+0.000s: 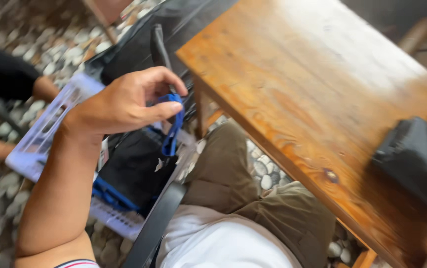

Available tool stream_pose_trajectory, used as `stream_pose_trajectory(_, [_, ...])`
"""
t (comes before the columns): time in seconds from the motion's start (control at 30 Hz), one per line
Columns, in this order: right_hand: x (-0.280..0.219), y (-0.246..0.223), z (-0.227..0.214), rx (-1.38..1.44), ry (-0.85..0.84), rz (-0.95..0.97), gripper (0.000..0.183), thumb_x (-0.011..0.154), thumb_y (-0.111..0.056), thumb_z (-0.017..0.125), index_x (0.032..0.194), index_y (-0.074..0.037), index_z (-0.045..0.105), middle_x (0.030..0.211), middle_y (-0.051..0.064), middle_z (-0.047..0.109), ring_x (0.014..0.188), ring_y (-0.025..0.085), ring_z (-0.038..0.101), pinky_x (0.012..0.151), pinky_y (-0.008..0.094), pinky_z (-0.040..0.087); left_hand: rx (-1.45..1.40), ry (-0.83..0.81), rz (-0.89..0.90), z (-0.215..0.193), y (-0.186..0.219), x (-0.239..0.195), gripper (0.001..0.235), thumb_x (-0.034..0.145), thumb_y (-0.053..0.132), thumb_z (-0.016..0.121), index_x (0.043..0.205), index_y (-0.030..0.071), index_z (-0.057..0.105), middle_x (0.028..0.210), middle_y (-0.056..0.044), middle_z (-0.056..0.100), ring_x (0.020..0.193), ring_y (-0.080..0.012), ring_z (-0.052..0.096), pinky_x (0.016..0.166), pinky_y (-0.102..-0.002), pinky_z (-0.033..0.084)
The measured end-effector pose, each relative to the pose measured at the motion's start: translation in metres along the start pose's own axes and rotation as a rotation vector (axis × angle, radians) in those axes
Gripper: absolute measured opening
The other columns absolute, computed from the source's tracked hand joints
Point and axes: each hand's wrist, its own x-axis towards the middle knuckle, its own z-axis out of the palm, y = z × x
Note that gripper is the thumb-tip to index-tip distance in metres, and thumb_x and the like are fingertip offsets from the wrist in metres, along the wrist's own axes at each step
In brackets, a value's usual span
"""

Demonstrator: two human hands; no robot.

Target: The person cleans a small black bag with a dust brush, then places it in a basket. They then pick up a larger black bag, unfold it on the table, and clean it with the dust brush.

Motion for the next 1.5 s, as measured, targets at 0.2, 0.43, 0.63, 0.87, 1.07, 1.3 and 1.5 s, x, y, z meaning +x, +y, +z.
stream_pose_trajectory(0.2, [-0.087,-0.256,-0.116,-0.130,-0.230,0.406,0.075,0.105,-0.068,0.027,0.138,-0.013,0.068,0.147,0.019,0.058,0.138,0.040,0.051,0.112,0.046,0.036,0.538,-0.032,0.052,0.095,0.096,0.136,0.043,0.085,0.045,0.057,0.114,0.017,0.071,0.095,-0.003,0.074,0.087,-0.0192,0.067,0.075,-0.036,0.048])
stream_pose_trajectory(0.43, [-0.092,-0.231,-0.125,-0.014,-0.183,0.304,0.072,0.102,-0.066,0.025,0.127,-0.019,0.074,0.136,0.014,0.067,0.133,0.043,0.055,0.111,0.058,0.041,0.704,-0.258,0.141,0.248,0.069,0.300,0.059,0.082,0.064,0.063,0.109,0.013,0.072,0.099,-0.017,0.074,0.101,-0.0382,0.072,0.083,-0.052,0.057])
stream_pose_trajectory(0.63, [-0.088,-0.185,-0.128,0.008,-0.181,0.399,0.078,0.101,-0.071,0.018,0.129,-0.023,0.072,0.136,0.015,0.067,0.134,0.040,0.054,0.112,0.058,0.039,0.897,-0.370,0.155,0.310,0.074,0.326,0.062,0.086,0.062,0.057,0.123,0.013,0.062,0.121,-0.020,0.070,0.119,-0.0395,0.066,0.099,-0.053,0.052])
stream_pose_trajectory(0.87, [-0.100,-0.183,-0.157,0.145,-0.332,0.402,0.075,0.100,-0.060,0.013,0.153,-0.023,0.050,0.160,0.010,0.045,0.148,0.037,0.037,0.123,0.056,0.024,1.149,-0.425,0.251,0.328,0.066,0.320,0.077,0.081,0.063,0.062,0.127,0.004,0.047,0.132,-0.024,0.064,0.117,-0.0448,0.066,0.099,-0.058,0.052])
stream_pose_trajectory(1.07, [-0.116,-0.168,-0.176,0.272,-0.377,0.325,0.067,0.098,-0.041,0.017,0.151,-0.014,0.049,0.165,0.017,0.035,0.152,0.041,0.029,0.129,0.053,0.020,1.100,-0.405,0.220,0.330,0.048,0.341,0.056,0.087,0.049,0.058,0.130,0.013,0.052,0.123,-0.018,0.069,0.118,-0.0413,0.066,0.098,-0.056,0.053])
stream_pose_trajectory(1.3, [-0.124,-0.159,-0.188,0.176,-0.353,0.366,0.071,0.086,-0.067,0.056,0.125,-0.010,0.073,0.124,0.018,0.071,0.123,0.036,0.064,0.107,0.049,0.047,0.949,-0.207,0.244,0.321,0.063,0.352,0.039,0.090,0.036,0.056,0.121,0.012,0.065,0.110,-0.023,0.072,0.111,-0.0454,0.068,0.093,-0.055,0.053])
stream_pose_trajectory(1.5, [-0.133,-0.177,-0.203,0.150,-0.350,0.298,0.073,0.081,-0.063,0.067,0.125,-0.005,0.072,0.119,0.024,0.072,0.117,0.040,0.067,0.098,0.049,0.052,0.920,-0.098,0.293,0.324,0.070,0.365,0.037,0.091,0.038,0.064,0.121,0.019,0.067,0.104,-0.016,0.074,0.106,-0.0407,0.071,0.088,-0.052,0.055])
